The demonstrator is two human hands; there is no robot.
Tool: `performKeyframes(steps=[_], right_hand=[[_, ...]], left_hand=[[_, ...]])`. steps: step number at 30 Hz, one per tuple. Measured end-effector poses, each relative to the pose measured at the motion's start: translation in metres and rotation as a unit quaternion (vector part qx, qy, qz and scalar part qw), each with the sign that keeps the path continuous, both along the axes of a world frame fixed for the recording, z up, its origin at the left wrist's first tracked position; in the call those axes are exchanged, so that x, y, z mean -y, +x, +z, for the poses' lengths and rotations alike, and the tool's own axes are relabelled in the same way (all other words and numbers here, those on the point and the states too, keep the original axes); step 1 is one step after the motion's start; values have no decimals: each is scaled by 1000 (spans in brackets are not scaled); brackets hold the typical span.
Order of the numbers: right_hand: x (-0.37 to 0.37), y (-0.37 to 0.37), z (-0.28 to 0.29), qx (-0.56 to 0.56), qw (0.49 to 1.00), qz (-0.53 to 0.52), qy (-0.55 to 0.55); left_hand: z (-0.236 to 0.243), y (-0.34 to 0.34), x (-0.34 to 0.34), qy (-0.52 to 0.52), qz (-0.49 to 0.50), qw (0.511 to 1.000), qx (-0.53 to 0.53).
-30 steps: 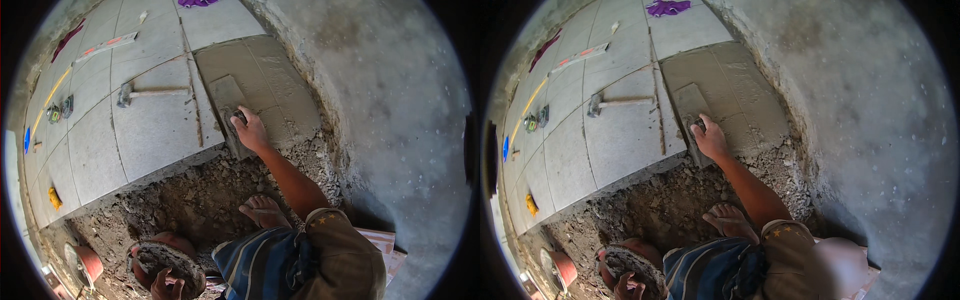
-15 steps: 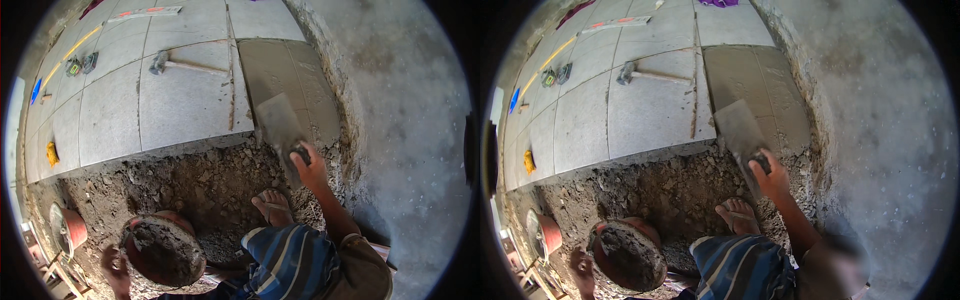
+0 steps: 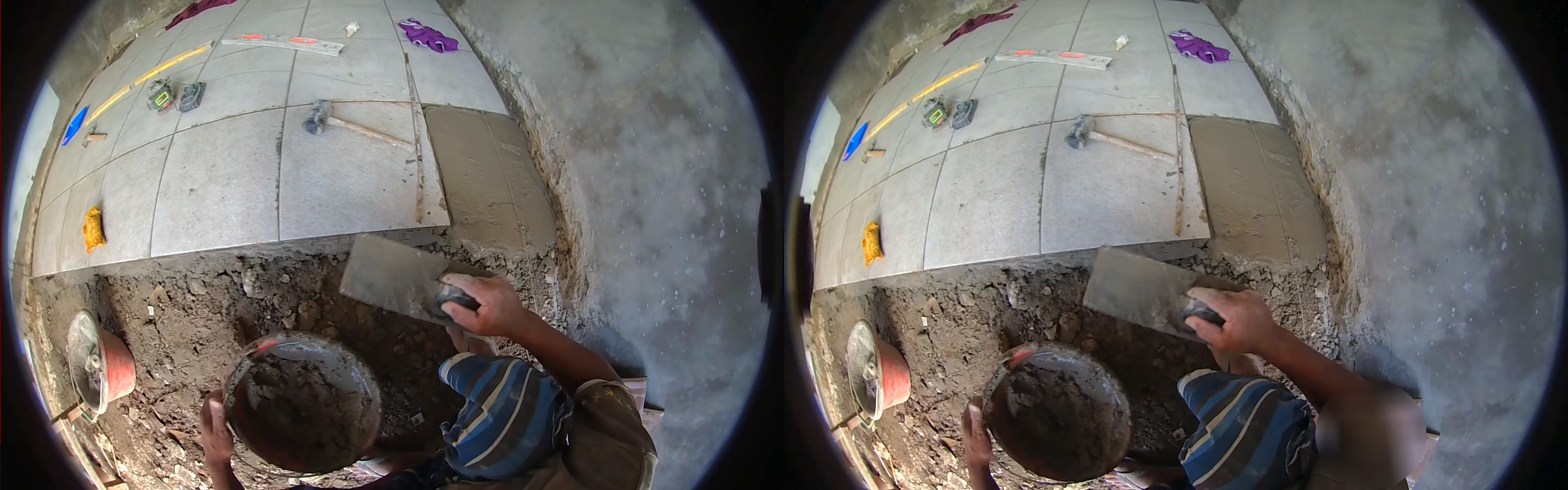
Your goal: Applying and leveling mortar on the ground to prepare for floor tiling.
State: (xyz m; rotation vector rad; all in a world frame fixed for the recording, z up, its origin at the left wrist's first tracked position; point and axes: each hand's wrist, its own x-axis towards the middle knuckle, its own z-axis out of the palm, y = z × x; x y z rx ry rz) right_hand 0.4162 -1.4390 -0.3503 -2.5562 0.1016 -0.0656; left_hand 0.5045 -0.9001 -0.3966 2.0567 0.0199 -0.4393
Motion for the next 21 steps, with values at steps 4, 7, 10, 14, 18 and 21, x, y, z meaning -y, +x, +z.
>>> performKeyframes(steps=[4, 7, 10, 14, 18, 21], right_hand=[[-5, -1, -7, -55, 995, -20, -76], [-15, 6, -22, -146, 983, 5, -111], [-40, 17, -48, -160, 983, 31, -89], [-62, 28, -84, -80, 996, 34, -11], [-64, 36, -109, -122, 992, 33, 15], [-61, 42, -125, -128, 988, 83, 14]], left_hand=[[14, 16, 15, 88, -145, 978, 119], [11, 19, 15, 95, -143, 973, 156], [1, 12, 10, 51, -104, 985, 124], [-17, -5, 8, -54, -10, 994, 91], [-24, -12, 3, -60, 49, 994, 78], [-26, -15, -3, -17, 54, 997, 55]])
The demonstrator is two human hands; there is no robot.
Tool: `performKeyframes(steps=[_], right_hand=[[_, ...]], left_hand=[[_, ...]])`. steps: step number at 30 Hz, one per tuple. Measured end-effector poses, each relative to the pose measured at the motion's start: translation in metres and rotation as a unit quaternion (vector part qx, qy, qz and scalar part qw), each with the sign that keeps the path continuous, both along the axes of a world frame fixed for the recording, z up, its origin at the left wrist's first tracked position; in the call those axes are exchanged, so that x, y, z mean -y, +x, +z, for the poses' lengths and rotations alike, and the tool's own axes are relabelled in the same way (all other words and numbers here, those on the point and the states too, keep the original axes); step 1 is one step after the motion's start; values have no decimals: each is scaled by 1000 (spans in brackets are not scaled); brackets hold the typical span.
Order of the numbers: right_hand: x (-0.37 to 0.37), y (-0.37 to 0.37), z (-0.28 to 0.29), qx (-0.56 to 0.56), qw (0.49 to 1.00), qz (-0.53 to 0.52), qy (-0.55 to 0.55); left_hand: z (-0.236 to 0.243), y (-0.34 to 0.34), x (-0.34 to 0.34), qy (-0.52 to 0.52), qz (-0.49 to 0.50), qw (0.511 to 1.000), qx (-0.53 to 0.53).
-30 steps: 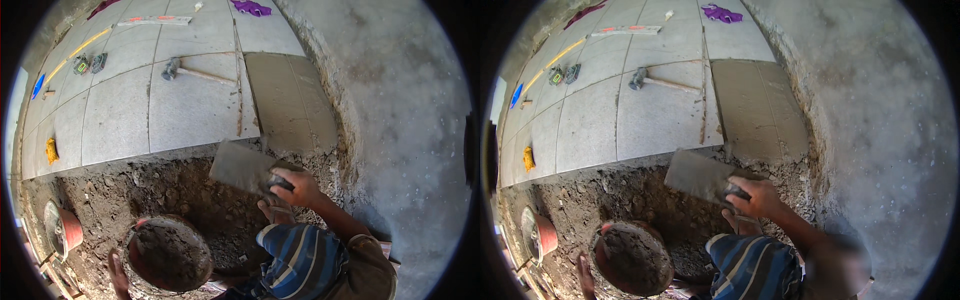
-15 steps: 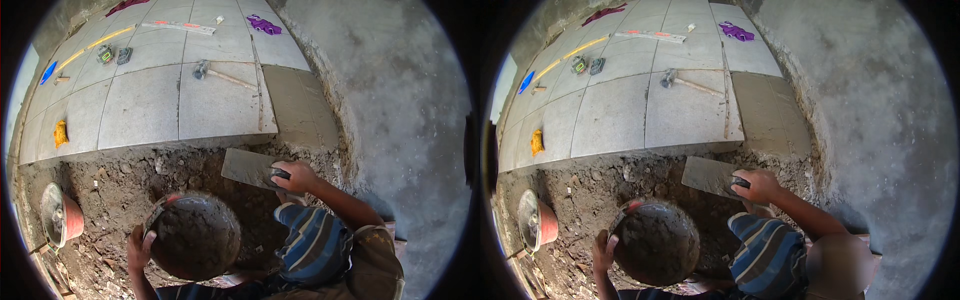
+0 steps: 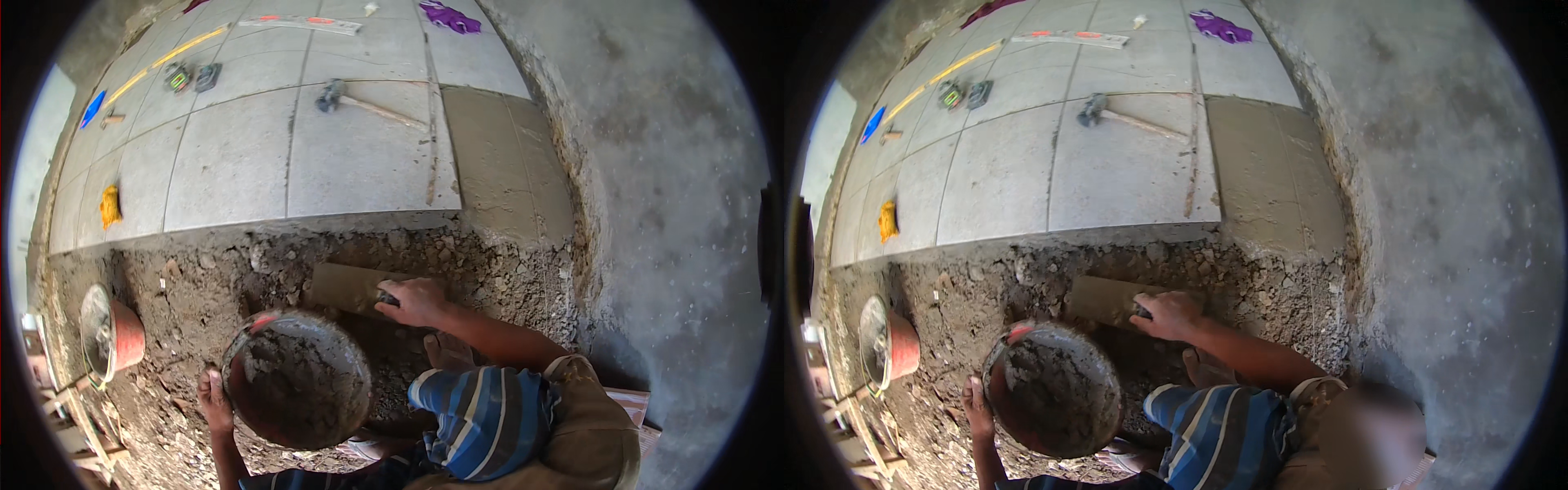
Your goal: Applying and leveling mortar on the ground to prepare for floor tiling.
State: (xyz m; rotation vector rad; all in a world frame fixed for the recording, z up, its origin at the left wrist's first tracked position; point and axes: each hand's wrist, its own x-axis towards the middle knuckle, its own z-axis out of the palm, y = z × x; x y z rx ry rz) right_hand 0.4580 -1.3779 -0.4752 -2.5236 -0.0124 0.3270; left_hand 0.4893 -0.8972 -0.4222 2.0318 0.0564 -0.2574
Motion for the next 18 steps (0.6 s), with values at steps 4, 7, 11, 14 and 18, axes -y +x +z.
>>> performKeyframes(steps=[4, 7, 11, 14, 18], right_hand=[[3, 9, -21, -29, 998, 8, 54], [2, 16, -31, -25, 995, 11, 98], [3, 17, -37, -8, 994, 9, 106], [4, 16, -40, -20, 994, 7, 103], [4, 15, -43, -6, 993, 6, 117]], left_hand=[[-3, 2, -4, -113, 22, 989, -96], [-4, 3, -8, -170, 65, 972, -150], [-5, 0, -22, -128, 24, 978, -163], [-15, -2, -39, -124, 88, 969, -192], [-26, 2, -65, -119, 99, 961, -228]])
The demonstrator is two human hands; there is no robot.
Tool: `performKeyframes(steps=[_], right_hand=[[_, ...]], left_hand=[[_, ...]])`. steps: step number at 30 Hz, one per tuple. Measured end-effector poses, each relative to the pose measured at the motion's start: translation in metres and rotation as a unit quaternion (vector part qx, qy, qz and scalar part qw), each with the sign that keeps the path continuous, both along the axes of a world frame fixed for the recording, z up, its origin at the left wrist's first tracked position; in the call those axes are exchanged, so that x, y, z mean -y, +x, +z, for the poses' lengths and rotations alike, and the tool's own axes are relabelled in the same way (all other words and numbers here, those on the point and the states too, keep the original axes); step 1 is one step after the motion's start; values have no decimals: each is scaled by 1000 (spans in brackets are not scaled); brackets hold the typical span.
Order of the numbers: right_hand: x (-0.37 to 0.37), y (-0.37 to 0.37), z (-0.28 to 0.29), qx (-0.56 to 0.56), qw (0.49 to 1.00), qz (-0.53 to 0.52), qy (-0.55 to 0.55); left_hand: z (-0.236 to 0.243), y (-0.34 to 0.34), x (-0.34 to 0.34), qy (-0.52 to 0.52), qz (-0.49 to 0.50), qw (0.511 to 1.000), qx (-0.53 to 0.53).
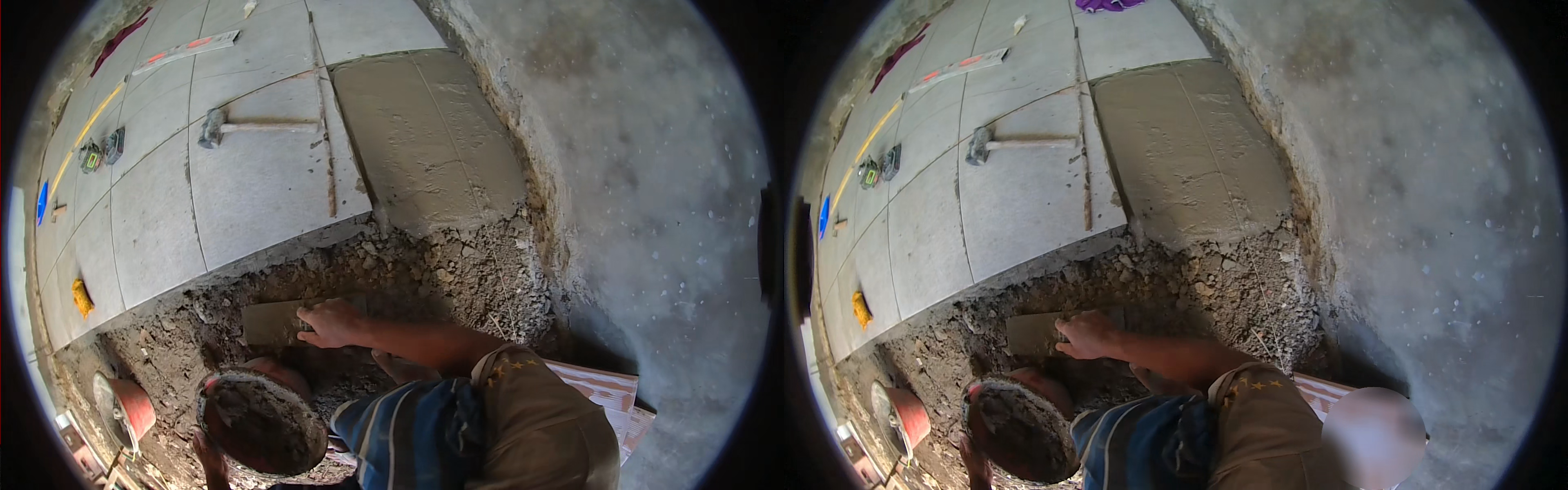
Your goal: Applying and leveling mortar on the ground to prepare for floor tiling.
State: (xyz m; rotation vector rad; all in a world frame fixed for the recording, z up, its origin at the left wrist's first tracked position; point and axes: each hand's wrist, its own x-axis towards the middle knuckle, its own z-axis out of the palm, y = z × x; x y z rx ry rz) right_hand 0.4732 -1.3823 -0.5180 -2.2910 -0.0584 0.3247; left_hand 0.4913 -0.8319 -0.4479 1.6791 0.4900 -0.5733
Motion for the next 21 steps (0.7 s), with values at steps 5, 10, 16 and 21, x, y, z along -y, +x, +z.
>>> performKeyframes(steps=[5, 10, 16, 21], right_hand=[[0, 1, 4, -10, 1000, -6, 17], [1, 2, 9, -23, 999, 22, -3], [11, 5, 39, -11, 1000, -4, -14], [59, -9, 106, 92, 988, -117, -29]], left_hand=[[5, 1, -6, 2, -19, 1000, -12], [15, -5, 27, 80, 15, 996, 26], [46, -1, 95, 253, -19, 959, 123], [86, -4, 164, 322, -56, 917, 231]])
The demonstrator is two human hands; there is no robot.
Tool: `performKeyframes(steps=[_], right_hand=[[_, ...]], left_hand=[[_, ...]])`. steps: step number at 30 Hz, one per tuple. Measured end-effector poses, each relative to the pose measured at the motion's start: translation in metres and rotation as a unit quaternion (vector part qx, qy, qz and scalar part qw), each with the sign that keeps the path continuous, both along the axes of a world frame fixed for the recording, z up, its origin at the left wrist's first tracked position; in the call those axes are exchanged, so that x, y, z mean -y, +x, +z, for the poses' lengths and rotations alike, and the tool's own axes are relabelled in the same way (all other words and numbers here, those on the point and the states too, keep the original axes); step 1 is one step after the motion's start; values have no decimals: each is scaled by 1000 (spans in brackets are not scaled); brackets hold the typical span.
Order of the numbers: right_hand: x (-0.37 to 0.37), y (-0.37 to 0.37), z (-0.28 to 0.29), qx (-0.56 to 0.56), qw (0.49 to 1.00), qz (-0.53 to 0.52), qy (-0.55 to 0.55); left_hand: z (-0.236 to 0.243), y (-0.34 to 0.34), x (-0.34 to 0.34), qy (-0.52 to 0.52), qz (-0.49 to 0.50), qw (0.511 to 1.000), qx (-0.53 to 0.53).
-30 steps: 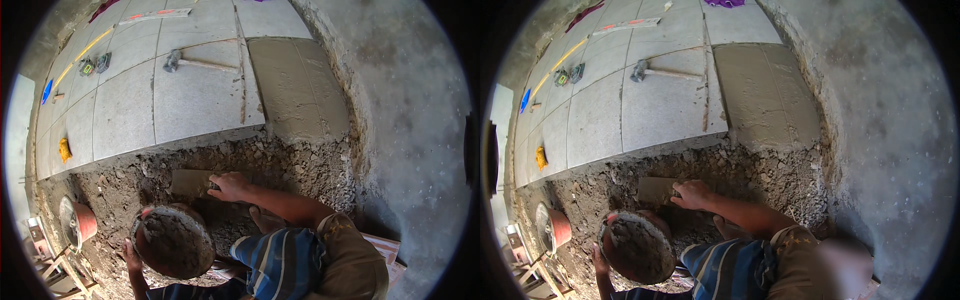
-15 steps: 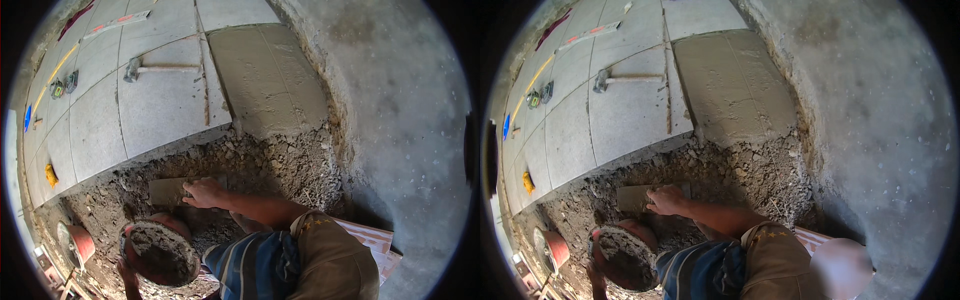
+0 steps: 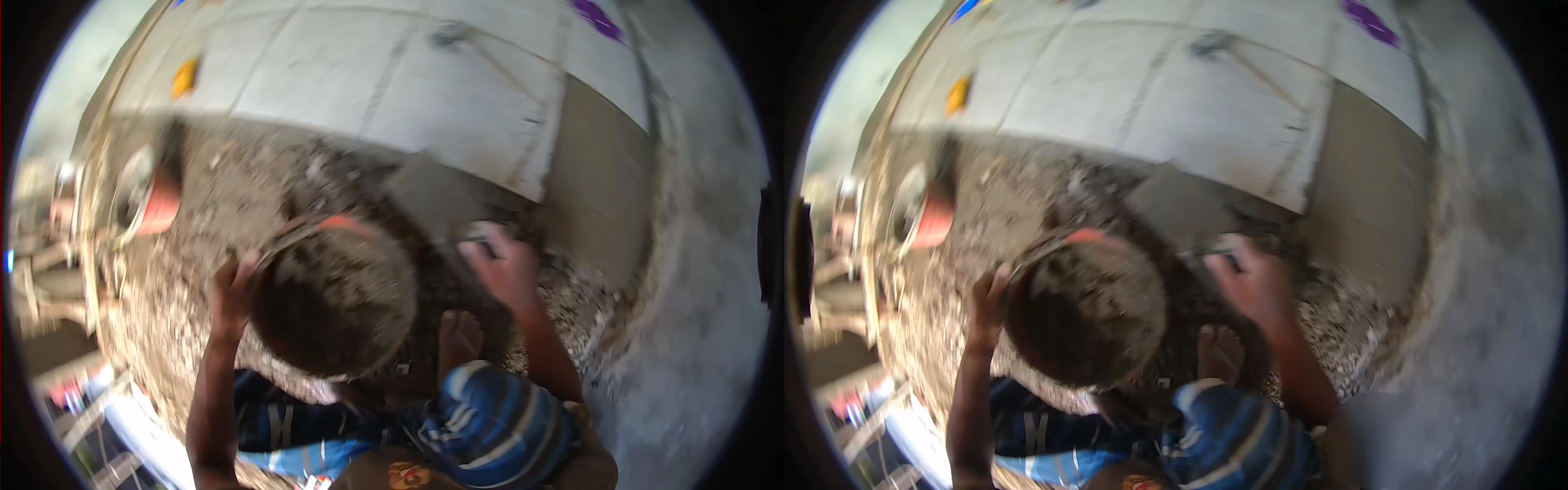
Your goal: Applying and leveling mortar on the ground to prepare for floor tiling.
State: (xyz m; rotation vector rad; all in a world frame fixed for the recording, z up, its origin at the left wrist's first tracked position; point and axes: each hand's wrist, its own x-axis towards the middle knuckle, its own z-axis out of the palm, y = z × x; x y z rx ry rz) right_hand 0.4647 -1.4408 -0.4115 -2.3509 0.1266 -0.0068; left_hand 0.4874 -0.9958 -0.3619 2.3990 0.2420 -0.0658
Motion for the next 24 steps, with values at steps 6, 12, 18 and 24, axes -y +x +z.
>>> performKeyframes(steps=[6, 12, 18, 24], right_hand=[[11, -16, 83, 34, 920, 272, -279], [-34, -8, 107, 31, 814, 395, -426], [-52, 10, 91, -164, 831, 382, -371], [-79, -31, 74, -239, 858, 395, -224]], left_hand=[[43, -1, 37, -28, 15, 995, -97], [54, -12, 58, -101, 17, 990, -99], [50, -23, 93, -178, 24, 982, -67], [57, -37, 117, -213, 21, 974, -79]])
